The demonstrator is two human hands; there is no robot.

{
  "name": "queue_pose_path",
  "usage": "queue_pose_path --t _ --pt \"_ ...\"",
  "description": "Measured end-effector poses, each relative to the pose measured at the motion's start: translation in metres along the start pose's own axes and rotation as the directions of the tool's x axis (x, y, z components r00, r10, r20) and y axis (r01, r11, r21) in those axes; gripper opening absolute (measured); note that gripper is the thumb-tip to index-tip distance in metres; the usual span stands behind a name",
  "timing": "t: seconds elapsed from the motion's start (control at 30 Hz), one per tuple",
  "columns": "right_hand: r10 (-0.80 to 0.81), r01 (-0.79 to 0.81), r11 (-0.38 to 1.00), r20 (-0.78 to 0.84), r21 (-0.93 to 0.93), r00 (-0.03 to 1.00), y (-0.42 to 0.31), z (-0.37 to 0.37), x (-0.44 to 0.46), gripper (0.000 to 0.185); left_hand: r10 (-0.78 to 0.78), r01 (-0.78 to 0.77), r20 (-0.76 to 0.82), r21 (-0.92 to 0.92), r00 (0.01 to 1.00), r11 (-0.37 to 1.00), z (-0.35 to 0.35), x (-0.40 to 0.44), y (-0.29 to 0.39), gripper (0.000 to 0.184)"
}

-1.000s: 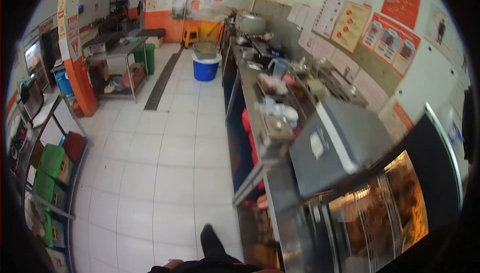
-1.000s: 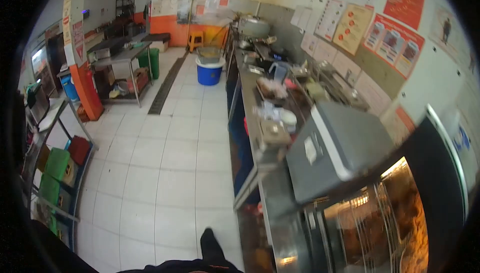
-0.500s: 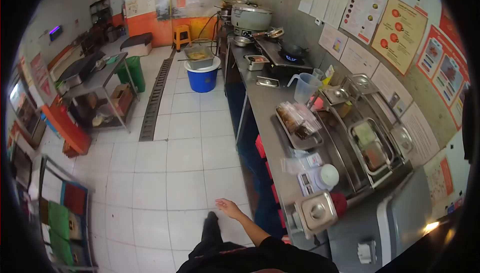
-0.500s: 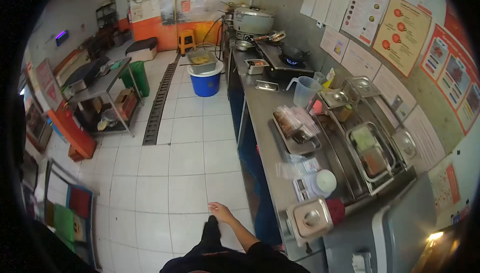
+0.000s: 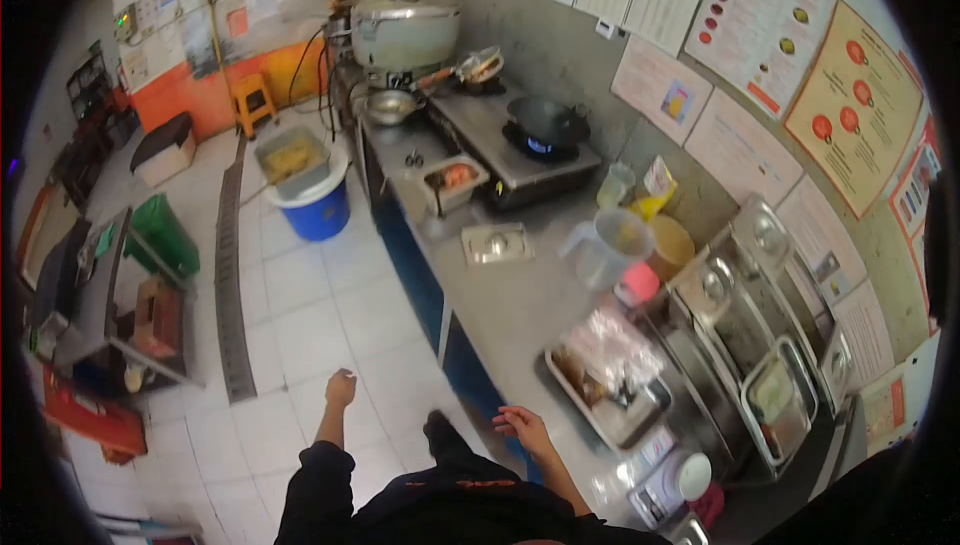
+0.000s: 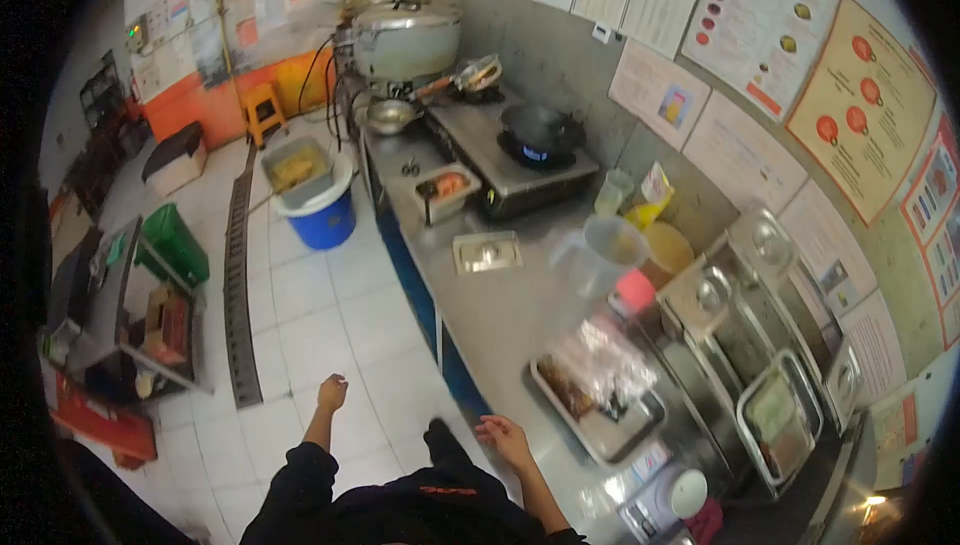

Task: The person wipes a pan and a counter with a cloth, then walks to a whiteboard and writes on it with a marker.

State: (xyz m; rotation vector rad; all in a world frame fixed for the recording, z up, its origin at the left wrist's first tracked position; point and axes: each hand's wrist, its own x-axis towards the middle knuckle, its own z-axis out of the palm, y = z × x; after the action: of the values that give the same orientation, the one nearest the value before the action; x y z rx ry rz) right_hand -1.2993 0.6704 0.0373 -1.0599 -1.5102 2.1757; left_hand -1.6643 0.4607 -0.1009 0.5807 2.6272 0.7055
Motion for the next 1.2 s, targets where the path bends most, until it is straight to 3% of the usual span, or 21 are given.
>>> queue_pose_path --t 0.07,0.1,0.13,0.27,0.37,0.43,0.47,0.53,0.57,0.67,0.73,0.8,0.93,1.0,1.07,1.13,1.2 --pt "-0.052 0.052 0.999 -0.020 0.004 0.998 -0.011 0.010 0.069 0.026 0.159 -0.201 -0.187 -0.233 0.969 0.951 0.002 0.074 0.054 0.022" --pt "-0.110 0.109 0.994 -0.014 -0.029 0.994 -0.030 0.016 0.105 0.026 0.217 -0.260 -0.199 -0.227 0.956 0.938 -0.010 0.102 0.099 0.020" --pt "-0.170 0.169 0.983 -0.007 -0.068 0.985 -0.058 0.020 0.146 0.025 0.345 -0.419 -0.302 -0.228 0.889 0.879 -0.012 0.135 0.132 0.021" --pt "-0.447 0.361 0.842 -0.147 -0.400 0.882 -0.153 0.047 0.290 0.022 0.363 -0.507 -0.384 -0.395 0.849 0.767 -0.080 0.235 0.271 0.026" --pt "-0.608 0.366 0.706 -0.254 -0.607 0.752 -0.202 0.052 0.389 0.022 0.512 -0.620 -0.372 -0.280 0.774 0.733 -0.071 0.344 0.317 0.026" --pt "-0.701 0.315 0.632 -0.348 -0.708 0.623 -0.227 0.064 0.427 0.022 0.590 -0.521 0.068 -0.396 0.805 0.756 -0.064 0.387 0.340 0.028" --pt "-0.605 0.255 0.742 -0.455 -0.619 0.654 -0.234 0.074 0.440 0.022 0.607 -0.468 0.274 -0.432 0.746 0.771 -0.064 0.410 0.358 0.029" --pt "-0.375 0.128 0.904 -0.611 -0.409 0.698 -0.248 0.094 0.456 0.022 0.677 -0.363 0.317 -0.655 0.665 0.663 -0.054 0.427 0.370 0.029" --pt "-0.280 0.078 0.945 -0.660 -0.319 0.697 -0.247 0.102 0.467 0.023 0.668 -0.336 0.412 -0.631 0.620 0.700 -0.062 0.428 0.373 0.027" --pt "-0.422 0.089 0.873 -0.652 -0.479 0.630 -0.250 0.112 0.490 0.022 0.637 -0.246 0.546 -0.621 0.544 0.744 -0.079 0.440 0.364 0.025" --pt "-0.263 0.148 0.963 -0.658 -0.226 0.705 -0.268 0.123 0.494 0.018 0.607 -0.165 0.602 -0.627 0.519 0.762 -0.081 0.450 0.352 0.025" --pt "-0.195 0.113 0.979 -0.630 -0.167 0.751 -0.270 0.125 0.507 0.016 0.575 -0.088 0.637 -0.628 0.514 0.774 -0.084 0.463 0.344 0.024" --pt "-0.165 0.092 0.985 -0.651 -0.144 0.741 -0.277 0.129 0.525 0.011 0.631 -0.151 0.592 -0.658 0.501 0.738 -0.115 0.492 0.345 0.025" --pt "-0.367 -0.059 0.857 -0.686 -0.512 0.628 -0.284 0.128 0.530 0.015 0.615 -0.086 0.599 -0.677 0.512 0.731 -0.120 0.501 0.340 0.025" --pt "-0.564 -0.245 0.606 -0.626 -0.757 0.538 -0.285 0.129 0.538 0.020 0.584 0.008 0.627 -0.685 0.516 0.729 -0.107 0.511 0.326 0.024" --pt "-0.725 -0.429 0.294 -0.491 -0.854 0.483 -0.282 0.131 0.550 0.025 0.584 0.019 0.628 -0.689 0.515 0.724 -0.104 0.515 0.320 0.024" --pt "-0.696 -0.522 0.280 -0.545 -0.806 0.467 -0.276 0.127 0.565 0.025 0.560 0.092 0.689 -0.665 0.460 0.741 -0.107 0.519 0.319 0.022"
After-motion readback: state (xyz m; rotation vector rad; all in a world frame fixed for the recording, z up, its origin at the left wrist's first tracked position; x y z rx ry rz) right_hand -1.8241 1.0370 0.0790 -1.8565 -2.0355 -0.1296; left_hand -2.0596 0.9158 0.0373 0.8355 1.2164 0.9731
